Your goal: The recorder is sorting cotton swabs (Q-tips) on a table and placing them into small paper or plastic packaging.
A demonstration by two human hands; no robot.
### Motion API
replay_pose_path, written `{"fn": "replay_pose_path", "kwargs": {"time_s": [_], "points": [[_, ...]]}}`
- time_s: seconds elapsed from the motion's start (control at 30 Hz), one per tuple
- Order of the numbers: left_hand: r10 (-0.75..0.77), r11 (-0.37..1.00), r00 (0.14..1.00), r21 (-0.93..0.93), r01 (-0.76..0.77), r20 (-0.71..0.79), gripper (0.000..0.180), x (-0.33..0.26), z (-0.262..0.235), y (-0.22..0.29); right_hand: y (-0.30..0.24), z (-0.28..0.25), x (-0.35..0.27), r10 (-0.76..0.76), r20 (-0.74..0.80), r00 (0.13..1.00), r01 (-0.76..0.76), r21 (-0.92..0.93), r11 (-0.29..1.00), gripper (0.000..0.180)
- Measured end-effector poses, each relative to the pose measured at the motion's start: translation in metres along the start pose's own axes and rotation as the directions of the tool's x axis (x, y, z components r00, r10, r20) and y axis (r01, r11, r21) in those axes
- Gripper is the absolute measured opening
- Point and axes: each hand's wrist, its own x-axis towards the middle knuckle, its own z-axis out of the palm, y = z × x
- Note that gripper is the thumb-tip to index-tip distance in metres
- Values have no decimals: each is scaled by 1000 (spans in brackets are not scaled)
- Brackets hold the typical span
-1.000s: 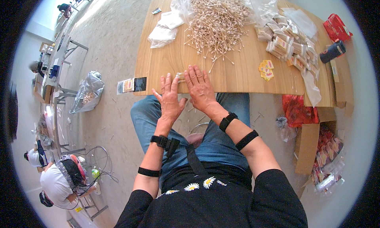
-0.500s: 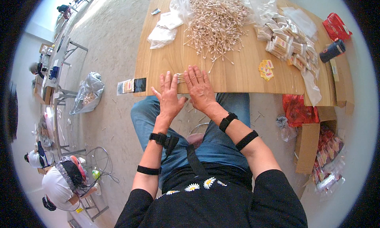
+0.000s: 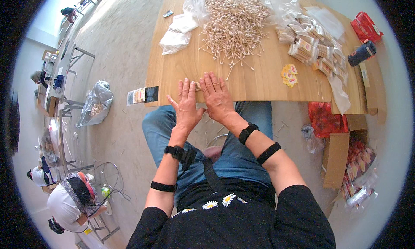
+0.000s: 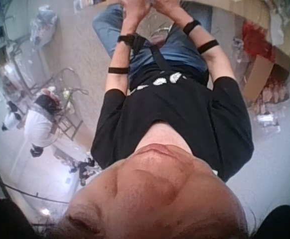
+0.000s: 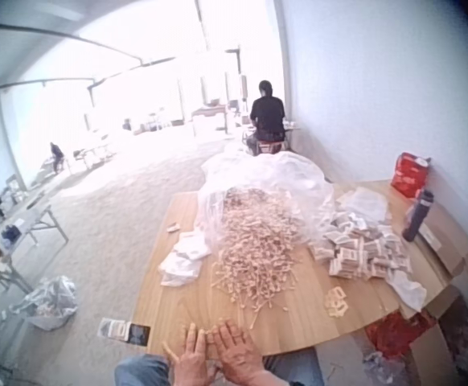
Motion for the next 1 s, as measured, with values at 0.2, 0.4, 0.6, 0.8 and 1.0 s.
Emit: {"fn": "replay_pose_path", "kwargs": {"time_s": [0.2,0.4,0.6,0.8,1.0], "points": [[96,994,994,56,-92,-62,103,-2,6,6,2,-2,1,-11,-1,1000,11,-20,1000,103],[148,989,987,36,-146,-55,106,0,16,7,24,-22,-1,24,-184,983,32,292,956,71],[148,988,987,57,-144,-70,106,-2,13,12,57,-36,18,423,-239,874,-416,83,906,22],[135,991,989,37,-132,-68,106,-3,14,11,54,-15,6,278,-152,949,-267,89,960,11],[142,990,987,24,-140,-77,105,-2,13,11,42,-18,39,209,-170,963,-195,98,976,11]]}}
